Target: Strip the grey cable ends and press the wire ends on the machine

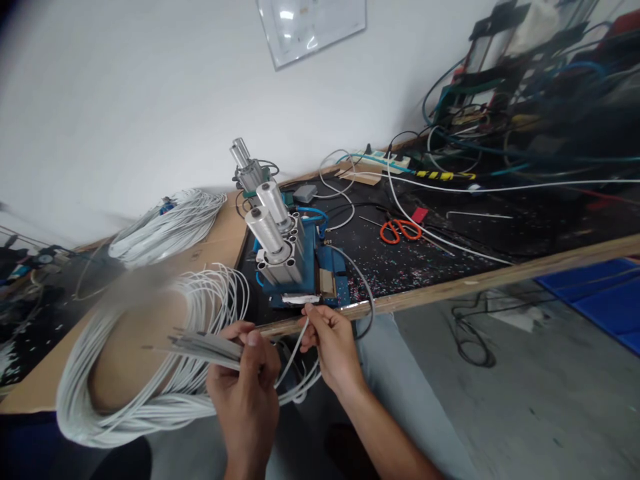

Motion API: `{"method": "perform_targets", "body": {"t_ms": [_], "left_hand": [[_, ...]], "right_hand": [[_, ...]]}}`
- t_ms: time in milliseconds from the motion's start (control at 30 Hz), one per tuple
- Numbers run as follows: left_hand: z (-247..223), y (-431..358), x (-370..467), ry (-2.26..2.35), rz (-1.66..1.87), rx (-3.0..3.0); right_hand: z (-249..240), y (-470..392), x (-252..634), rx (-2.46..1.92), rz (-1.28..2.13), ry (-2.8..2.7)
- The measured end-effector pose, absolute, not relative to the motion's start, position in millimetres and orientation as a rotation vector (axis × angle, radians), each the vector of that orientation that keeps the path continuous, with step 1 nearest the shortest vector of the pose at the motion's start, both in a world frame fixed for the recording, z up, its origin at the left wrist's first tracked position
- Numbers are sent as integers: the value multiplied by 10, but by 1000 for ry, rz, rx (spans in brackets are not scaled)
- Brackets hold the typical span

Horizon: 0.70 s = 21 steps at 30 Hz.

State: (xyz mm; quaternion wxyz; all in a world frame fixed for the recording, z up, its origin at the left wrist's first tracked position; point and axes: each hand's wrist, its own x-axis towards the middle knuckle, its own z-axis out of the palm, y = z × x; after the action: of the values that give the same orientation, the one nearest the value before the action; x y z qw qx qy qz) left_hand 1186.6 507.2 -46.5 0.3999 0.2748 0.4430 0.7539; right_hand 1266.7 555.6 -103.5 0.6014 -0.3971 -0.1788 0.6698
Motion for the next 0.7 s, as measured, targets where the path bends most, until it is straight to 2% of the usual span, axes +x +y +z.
{"method": "perform_targets", "body": {"t_ms": [700], "left_hand": [[-301,5111,11839,1087,1989,693]], "right_hand": [[-994,5608,12613,-888,1601,-268]]}}
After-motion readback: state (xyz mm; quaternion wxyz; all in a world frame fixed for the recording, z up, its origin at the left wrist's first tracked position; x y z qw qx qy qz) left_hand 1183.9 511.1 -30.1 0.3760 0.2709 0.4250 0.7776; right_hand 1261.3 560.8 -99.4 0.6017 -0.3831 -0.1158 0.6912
